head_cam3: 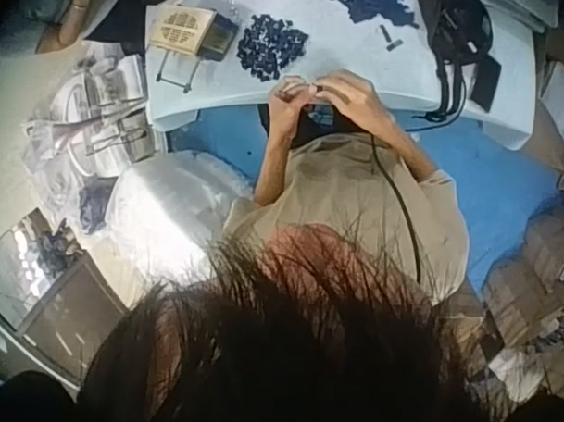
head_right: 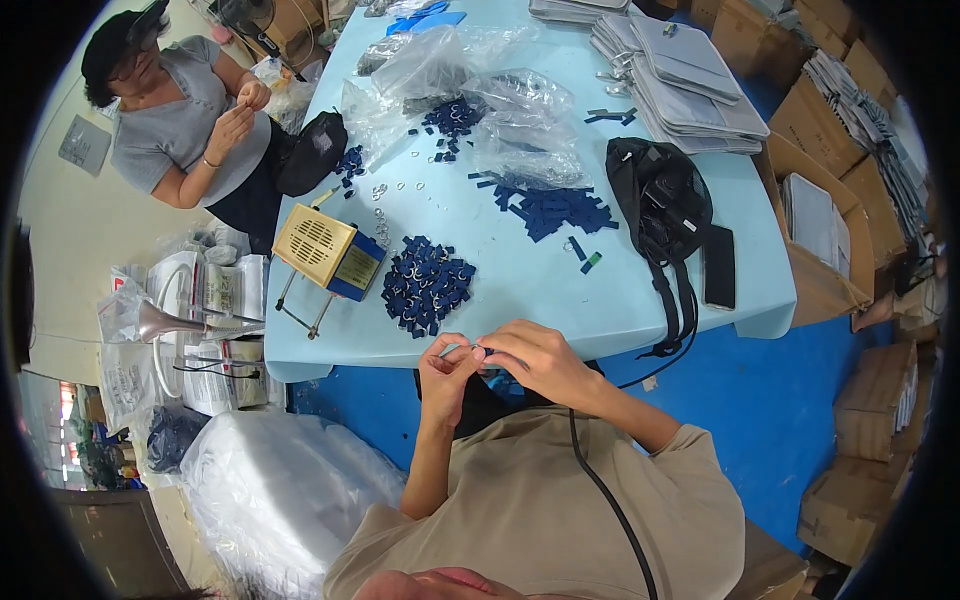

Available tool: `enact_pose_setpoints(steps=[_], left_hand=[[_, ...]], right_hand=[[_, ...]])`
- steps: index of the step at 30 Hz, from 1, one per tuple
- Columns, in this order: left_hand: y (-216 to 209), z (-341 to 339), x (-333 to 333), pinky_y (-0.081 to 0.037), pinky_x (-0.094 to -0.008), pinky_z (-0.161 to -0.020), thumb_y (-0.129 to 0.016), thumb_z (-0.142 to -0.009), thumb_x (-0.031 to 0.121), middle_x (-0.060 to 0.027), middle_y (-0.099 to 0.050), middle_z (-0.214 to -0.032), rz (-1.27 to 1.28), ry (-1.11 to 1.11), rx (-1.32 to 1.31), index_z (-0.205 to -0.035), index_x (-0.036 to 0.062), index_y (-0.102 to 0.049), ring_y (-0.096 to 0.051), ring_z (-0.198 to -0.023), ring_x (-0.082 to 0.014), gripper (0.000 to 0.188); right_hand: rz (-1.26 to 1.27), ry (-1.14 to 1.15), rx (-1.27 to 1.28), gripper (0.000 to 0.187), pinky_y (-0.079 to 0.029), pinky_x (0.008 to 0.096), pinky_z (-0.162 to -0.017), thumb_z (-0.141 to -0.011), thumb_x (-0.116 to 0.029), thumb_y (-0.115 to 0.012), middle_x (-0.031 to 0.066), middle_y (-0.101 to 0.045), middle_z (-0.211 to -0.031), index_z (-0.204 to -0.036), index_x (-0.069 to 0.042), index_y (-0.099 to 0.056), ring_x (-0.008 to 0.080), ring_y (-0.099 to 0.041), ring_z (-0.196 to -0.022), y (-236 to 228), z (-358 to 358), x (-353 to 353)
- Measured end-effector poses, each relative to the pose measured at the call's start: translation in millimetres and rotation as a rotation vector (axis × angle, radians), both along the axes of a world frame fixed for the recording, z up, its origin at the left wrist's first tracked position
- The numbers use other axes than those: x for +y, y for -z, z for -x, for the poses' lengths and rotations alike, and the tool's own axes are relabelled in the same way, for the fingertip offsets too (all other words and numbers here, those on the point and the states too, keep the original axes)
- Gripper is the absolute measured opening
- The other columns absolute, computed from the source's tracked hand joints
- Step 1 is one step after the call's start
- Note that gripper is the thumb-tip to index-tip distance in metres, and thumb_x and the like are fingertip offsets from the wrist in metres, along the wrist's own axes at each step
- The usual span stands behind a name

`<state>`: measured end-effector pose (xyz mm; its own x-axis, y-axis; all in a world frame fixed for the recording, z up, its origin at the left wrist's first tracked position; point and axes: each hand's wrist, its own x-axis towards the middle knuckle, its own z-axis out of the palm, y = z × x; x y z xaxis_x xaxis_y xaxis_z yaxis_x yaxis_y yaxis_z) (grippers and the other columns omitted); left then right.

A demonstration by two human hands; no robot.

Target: The person is manually assembling small blue leather components with metal fittings at a workshop table.

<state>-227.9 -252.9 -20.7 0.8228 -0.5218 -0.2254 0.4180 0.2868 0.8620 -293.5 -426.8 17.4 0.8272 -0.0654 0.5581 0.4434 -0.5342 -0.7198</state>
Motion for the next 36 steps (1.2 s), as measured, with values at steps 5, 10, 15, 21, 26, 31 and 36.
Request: enact_pose_setpoints(steps=[5,10,15,21,26,31,36], left_hand=[[-3,-3,3,-0.052,-0.0255,-0.072,-0.075,-0.088,0.001,-0.0131,-0.075,-0.093,-0.007,-0.023,-0.024,-0.103,0.0022,-0.062,-0.067,-0.078,-0.0121,0.020],[9,-2,14,-0.054,-0.0263,-0.087,-0.073,-0.090,0.002,-0.0111,-0.073,-0.104,-0.002,0.081,0.022,-0.108,-0.0008,-0.067,-0.069,-0.096,-0.0143,0.019],[15,-2,11,-0.053,-0.0275,-0.086,-0.073,-0.091,0.006,-0.0069,-0.072,-0.101,0.098,0.168,0.080,-0.106,0.0014,-0.067,-0.068,-0.094,-0.0140,0.017],[-25,-26,59,-0.054,-0.0264,-0.079,-0.076,-0.087,0.009,-0.0054,-0.072,-0.096,-0.145,-0.114,-0.167,-0.103,0.0035,-0.067,-0.068,-0.087,-0.0126,0.019],[-38,-107,163,-0.041,-0.0207,-0.053,-0.074,-0.088,0.012,-0.0042,-0.072,-0.085,-0.491,-0.741,-0.377,-0.098,0.0055,-0.067,-0.061,-0.064,-0.0080,0.014],[1,-164,220,-0.037,-0.0210,-0.048,-0.082,-0.082,0.018,-0.0029,-0.073,-0.089,-0.531,-0.861,-0.052,-0.113,0.0096,-0.062,-0.061,-0.061,-0.0081,0.038],[0,-177,215,-0.036,-0.0207,-0.046,-0.081,-0.083,0.018,-0.0046,-0.073,-0.093,-0.510,-0.827,-0.003,-0.114,0.0091,-0.062,-0.060,-0.060,-0.0079,0.038]], right_hand=[[0.026,-0.022,-0.085,0.021,-0.057,0.0351,-0.068,-0.080,0.004,-0.075,0.0101,-0.070,-0.093,-0.100,-0.001,-0.070,0.0276,-0.068,-0.081,2,-4,2],[0.097,-0.060,-0.128,0.020,-0.057,0.0362,-0.069,-0.076,0.008,-0.074,0.0113,-0.070,-0.093,-0.095,0.002,-0.071,0.0281,-0.068,-0.081,7,-5,4],[0.076,-0.044,-0.119,0.019,-0.056,0.0359,-0.069,-0.074,0.007,-0.076,0.0114,-0.070,-0.089,-0.092,0.003,-0.071,0.0292,-0.069,-0.081,2,1,4],[0.030,-0.035,-0.035,0.024,-0.056,0.0349,-0.071,-0.069,0.006,-0.080,0.0128,-0.071,-0.091,-0.090,0.002,-0.071,0.0296,-0.069,-0.081,-7,-12,10],[-0.104,0.158,0.130,0.013,-0.054,0.0314,-0.070,-0.080,0.003,-0.075,0.0143,-0.069,-0.089,-0.092,0.003,-0.070,0.0258,-0.068,-0.078,36,-25,-12],[-0.253,0.231,0.228,0.006,-0.053,0.0289,-0.069,-0.087,0.001,-0.071,0.0124,-0.068,-0.088,-0.093,0.003,-0.070,0.0201,-0.066,-0.076,72,-27,-32],[-0.387,0.243,0.265,0.005,-0.052,0.0263,-0.068,-0.089,0.001,-0.069,0.0102,-0.067,-0.087,-0.093,0.004,-0.069,0.0150,-0.065,-0.077,80,-26,-37]])
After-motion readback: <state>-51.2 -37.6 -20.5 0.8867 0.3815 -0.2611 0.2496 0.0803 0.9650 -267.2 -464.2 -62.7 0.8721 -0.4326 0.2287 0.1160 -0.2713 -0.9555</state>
